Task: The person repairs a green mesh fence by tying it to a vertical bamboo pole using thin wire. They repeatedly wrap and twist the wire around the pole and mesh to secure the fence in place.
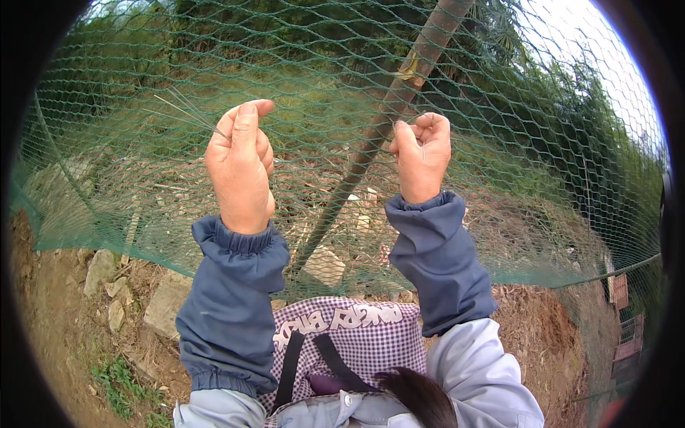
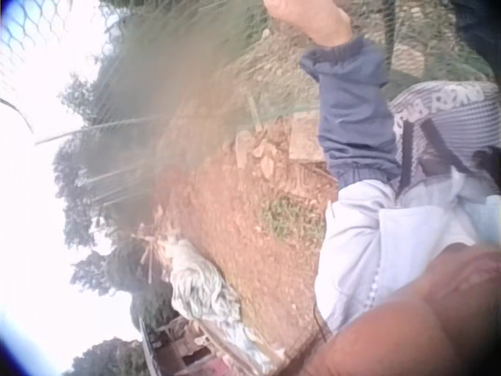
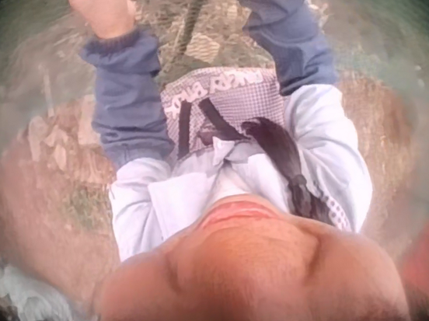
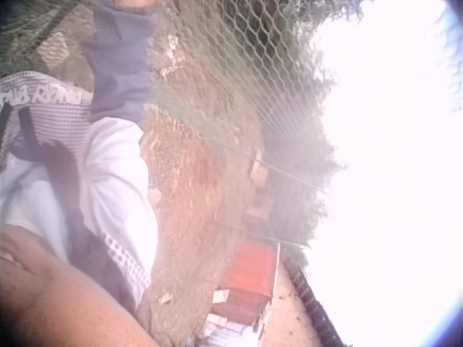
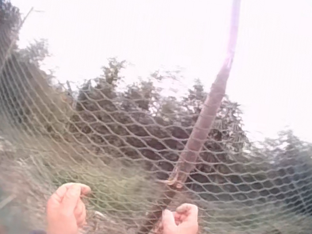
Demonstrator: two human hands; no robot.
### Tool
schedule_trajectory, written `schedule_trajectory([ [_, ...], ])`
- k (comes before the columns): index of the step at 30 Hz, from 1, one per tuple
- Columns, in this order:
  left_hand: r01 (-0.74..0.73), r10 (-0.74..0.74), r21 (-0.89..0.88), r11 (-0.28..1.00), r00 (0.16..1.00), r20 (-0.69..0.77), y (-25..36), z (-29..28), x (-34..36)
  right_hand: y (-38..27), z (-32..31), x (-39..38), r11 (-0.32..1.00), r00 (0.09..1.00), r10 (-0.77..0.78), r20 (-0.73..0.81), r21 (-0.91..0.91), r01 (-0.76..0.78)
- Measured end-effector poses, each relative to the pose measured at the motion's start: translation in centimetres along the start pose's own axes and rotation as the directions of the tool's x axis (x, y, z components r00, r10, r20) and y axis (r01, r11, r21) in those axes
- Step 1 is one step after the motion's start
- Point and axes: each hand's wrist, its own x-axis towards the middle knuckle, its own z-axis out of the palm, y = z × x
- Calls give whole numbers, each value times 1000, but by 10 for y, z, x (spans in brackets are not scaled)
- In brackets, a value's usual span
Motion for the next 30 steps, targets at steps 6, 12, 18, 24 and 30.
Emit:
schedule_trajectory([
  [6, 32, -32, -8, 999, 999, -7, 1, 4, 1, 8, 9, -13, 454, 803, 588, 99, 781, -429],
  [12, 18, -18, -9, 1000, 1000, -10, 4, 2, 2, 0, -5, -53, 898, 959, 233, 159, 343, -275],
  [18, 25, -25, -2, 1000, 999, -26, 2, -1, 5, 6, -31, -6, 669, 784, -536, 313, -408, 621],
  [24, 82, -80, 26, 996, 995, -50, 1, 5, 6, 34, -30, 34, 941, 971, -220, 95, -242, 237],
  [30, 597, -561, -9, 803, 760, 327, -10, 4, -33, 56, -14, 46, 991, 996, 79, 47, -110, -73],
])
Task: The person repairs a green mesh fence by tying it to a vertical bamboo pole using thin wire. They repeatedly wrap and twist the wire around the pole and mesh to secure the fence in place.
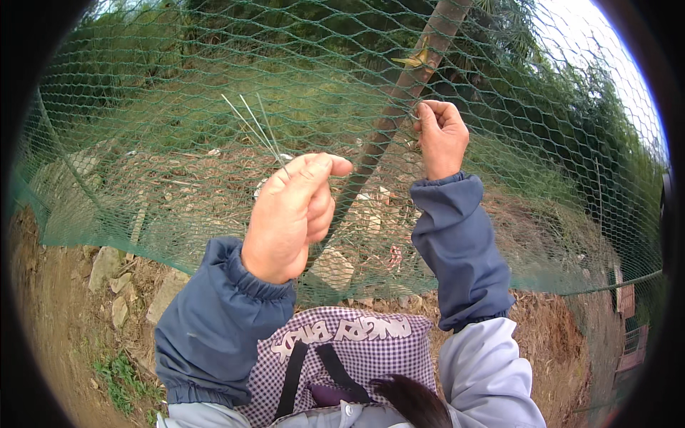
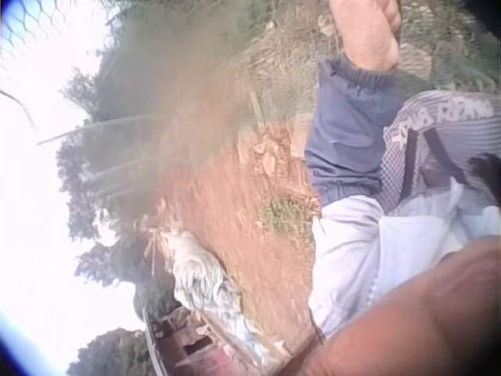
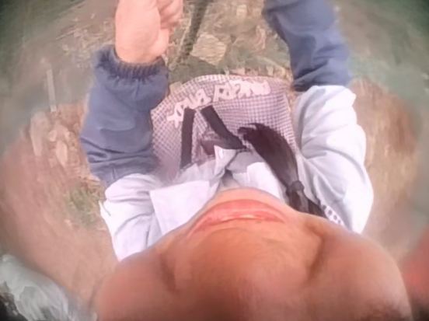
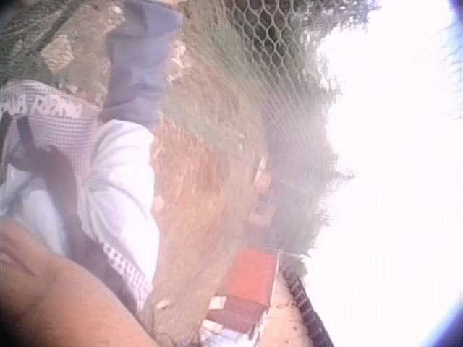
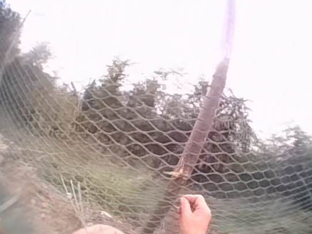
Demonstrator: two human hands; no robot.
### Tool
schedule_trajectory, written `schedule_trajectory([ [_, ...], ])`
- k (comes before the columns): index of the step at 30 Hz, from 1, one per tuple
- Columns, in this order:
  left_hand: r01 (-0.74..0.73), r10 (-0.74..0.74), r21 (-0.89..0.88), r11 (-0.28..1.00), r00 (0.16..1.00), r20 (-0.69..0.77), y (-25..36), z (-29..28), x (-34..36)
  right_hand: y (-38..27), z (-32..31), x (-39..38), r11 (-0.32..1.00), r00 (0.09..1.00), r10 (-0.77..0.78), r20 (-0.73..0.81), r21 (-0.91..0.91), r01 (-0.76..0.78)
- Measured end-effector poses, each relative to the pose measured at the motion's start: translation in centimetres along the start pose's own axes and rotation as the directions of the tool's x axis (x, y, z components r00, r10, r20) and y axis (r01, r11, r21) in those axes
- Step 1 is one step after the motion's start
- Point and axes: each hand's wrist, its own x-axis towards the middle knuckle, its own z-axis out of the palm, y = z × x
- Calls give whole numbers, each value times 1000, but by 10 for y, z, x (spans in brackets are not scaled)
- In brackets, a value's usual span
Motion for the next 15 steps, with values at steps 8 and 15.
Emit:
schedule_trajectory([
  [8, 409, -425, 180, 895, 903, 61, -55, -8, -65, -27, -32, -35, 961, 964, -262, 32, 95, 258],
  [15, -102, 59, 336, 936, 989, 136, -83, -13, -83, -43, -23, -174, 989, 852, -54, 520, 148, -27],
])
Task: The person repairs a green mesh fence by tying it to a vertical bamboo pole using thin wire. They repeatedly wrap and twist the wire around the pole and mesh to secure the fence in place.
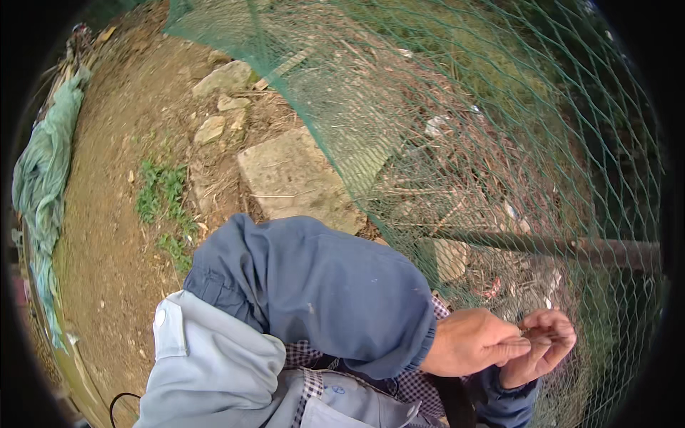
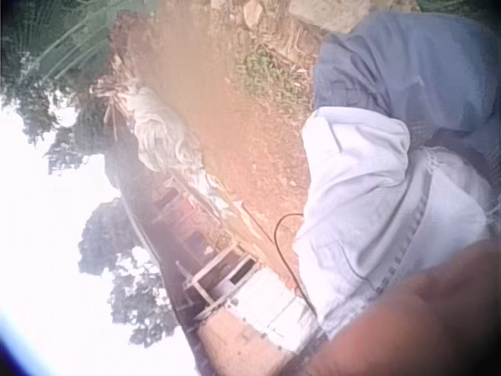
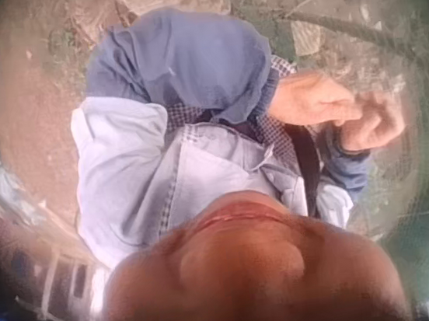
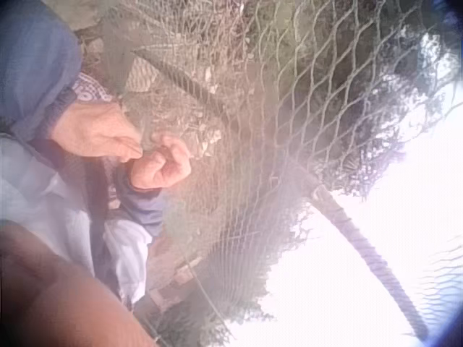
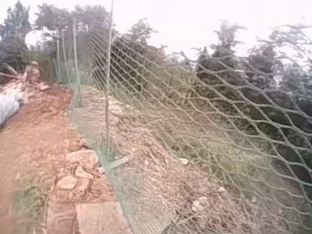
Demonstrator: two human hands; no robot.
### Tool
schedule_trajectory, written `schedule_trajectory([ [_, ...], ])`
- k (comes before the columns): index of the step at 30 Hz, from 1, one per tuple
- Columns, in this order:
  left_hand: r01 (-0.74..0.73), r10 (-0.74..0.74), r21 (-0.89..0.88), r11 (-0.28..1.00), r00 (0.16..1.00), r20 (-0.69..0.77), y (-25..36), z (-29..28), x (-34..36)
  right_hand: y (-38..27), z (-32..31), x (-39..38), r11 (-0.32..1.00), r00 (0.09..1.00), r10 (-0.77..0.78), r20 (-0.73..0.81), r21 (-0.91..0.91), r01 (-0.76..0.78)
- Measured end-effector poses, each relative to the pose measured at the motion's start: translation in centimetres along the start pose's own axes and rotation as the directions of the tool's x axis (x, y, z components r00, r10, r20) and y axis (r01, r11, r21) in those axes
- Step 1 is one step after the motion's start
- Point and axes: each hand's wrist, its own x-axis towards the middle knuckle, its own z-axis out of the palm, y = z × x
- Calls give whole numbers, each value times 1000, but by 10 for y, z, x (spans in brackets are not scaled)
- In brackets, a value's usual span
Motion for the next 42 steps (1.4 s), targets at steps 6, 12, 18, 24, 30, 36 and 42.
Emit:
schedule_trajectory([
  [6, -11, 8, -7, 1000, 964, -267, 45, -1, 6, 1, 1, -132, 629, 471, 770, 430, -388, -674],
  [12, 99, -87, 5, 995, 897, -434, 62, 15, -26, -105, -41, -138, 530, 274, 845, 459, -650, -545],
  [18, 469, -441, -221, 855, 433, -786, 111, 21, -105, -199, 35, -64, 455, 274, 889, 368, -782, -425],
  [24, -125, -591, -694, 709, 431, -682, 300, 40, -134, -355, 127, 23, 815, 644, 579, 501, -363, -451],
  [30, -330, -509, -667, 668, 452, -733, 453, 49, -213, -483, 193, 17, 718, 617, 618, 487, -30, -696],
  [36, -473, -348, -507, 721, 385, -855, 574, 10, -329, -586, 177, -18, 940, 805, 307, 508, -292, -174],
  [42, -152, -229, -352, 923, 519, -824, 662, 1, -368, -656, 163, -8, 759, 800, 599, 24, -334, -559],
])
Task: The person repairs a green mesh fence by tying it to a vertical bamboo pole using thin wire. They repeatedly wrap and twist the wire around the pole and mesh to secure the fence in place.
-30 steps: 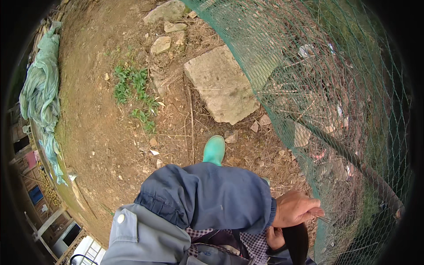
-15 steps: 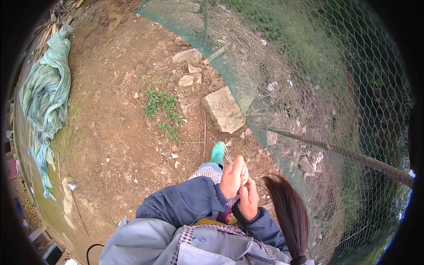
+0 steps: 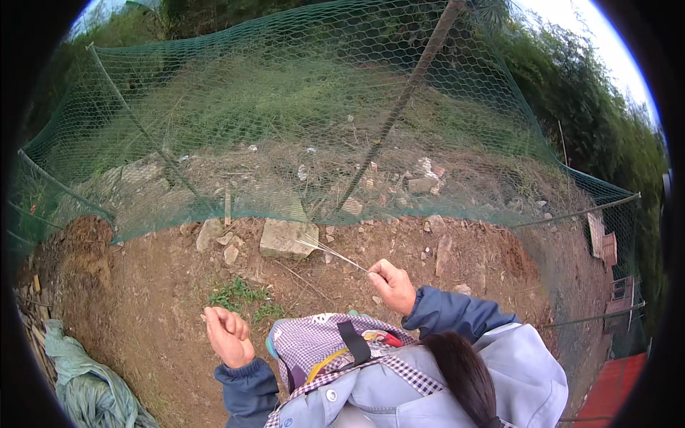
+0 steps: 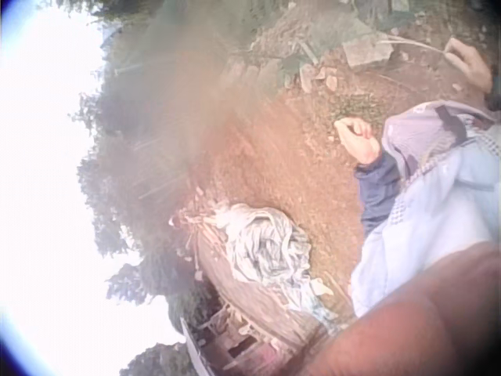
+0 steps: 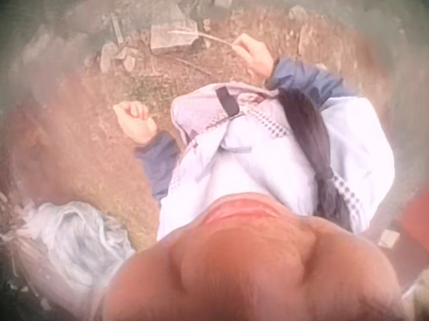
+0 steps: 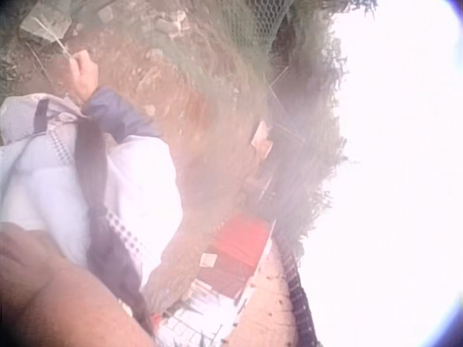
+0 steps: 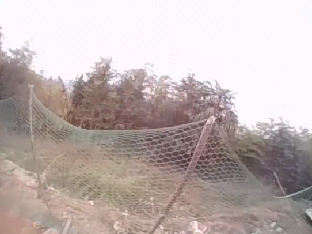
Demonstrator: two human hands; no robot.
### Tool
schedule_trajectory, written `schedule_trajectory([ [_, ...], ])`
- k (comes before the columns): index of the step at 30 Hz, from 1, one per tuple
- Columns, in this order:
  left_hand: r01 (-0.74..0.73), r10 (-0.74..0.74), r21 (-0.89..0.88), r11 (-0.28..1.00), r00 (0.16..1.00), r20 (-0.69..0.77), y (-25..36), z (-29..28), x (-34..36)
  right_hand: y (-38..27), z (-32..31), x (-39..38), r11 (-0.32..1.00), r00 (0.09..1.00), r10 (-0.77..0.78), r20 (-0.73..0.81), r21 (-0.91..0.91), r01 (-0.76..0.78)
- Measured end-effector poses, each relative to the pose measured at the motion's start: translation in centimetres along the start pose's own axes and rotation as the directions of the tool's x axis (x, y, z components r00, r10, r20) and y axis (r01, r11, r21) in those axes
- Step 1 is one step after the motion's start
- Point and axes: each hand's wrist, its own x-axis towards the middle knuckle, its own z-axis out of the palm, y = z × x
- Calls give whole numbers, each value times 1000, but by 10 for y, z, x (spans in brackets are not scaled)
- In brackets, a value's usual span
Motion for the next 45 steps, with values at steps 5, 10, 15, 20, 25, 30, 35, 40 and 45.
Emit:
schedule_trajectory([
  [5, -130, -39, 366, 922, 906, 422, 13, -40, -23, -97, 133, -20, 893, 944, -272, 187, 414, 175],
  [10, -267, 52, 526, 807, 920, 387, 130, -150, -5, -181, 281, -32, 835, 838, -238, 491, 544, -81],
  [15, -190, 95, 484, 854, 972, 213, 204, -203, 11, -232, 356, -22, 882, 853, -334, 400, 451, 134],
  [20, -130, 15, 484, 865, 972, 234, 229, -213, 49, -254, 378, 1, 937, 886, -137, 442, 349, -29],
  [25, -134, -48, 527, 839, 947, 318, 252, -227, 102, -267, 401, 50, 957, 805, -267, 530, 245, 157],
  [30, -162, 9, 544, 823, 962, 273, 294, -233, 181, -303, 450, 135, 934, 667, -347, 660, 311, 179],
  [35, -148, 62, 461, 875, 978, 198, 352, -225, 257, -363, 487, 228, 911, 539, -407, 738, 374, 176],
  [40, -179, 134, 462, 869, 983, 128, 400, -232, 308, -411, 532, 289, 845, 529, -508, 680, 273, 461],
  [45, -286, 175, 469, 836, 948, 267, 457, -233, 392, -455, 563, 340, 791, 675, -538, 506, 25, 611],
])
